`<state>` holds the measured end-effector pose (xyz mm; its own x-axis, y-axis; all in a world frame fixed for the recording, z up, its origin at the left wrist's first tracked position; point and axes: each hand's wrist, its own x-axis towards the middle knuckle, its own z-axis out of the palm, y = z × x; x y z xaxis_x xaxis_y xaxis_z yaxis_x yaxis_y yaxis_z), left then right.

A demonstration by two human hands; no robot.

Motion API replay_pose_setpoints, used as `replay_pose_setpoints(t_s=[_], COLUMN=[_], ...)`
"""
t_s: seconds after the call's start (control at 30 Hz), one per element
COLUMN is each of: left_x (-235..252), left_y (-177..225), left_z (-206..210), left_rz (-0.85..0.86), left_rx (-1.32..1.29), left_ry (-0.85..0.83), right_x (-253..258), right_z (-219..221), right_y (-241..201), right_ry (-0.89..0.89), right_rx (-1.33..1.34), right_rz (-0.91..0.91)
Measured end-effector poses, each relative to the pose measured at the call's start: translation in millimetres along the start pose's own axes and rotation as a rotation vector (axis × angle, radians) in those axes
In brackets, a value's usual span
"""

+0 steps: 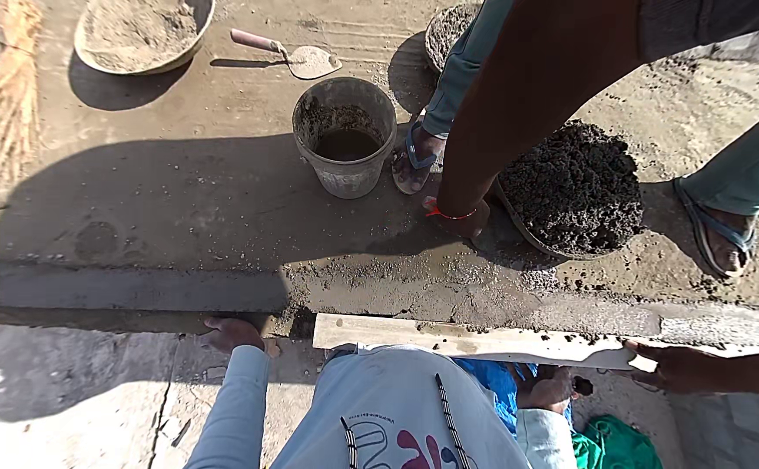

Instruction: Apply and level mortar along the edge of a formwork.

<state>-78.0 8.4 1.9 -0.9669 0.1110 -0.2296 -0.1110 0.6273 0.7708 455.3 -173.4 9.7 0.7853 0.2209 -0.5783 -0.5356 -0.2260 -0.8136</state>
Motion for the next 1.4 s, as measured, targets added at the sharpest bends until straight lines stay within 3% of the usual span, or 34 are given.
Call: replay_pose_setpoints(t_s=[1.4], left_x=[-4], left_y=[3], left_z=[-1], left_rz=[-0.011], left_rx=[0.001], left_ry=[0.017], right_x=[2], right_z=[-1], right_y=[2], right_ry=[-0.008], right_rx=[-0.011], right_rz=[0.001])
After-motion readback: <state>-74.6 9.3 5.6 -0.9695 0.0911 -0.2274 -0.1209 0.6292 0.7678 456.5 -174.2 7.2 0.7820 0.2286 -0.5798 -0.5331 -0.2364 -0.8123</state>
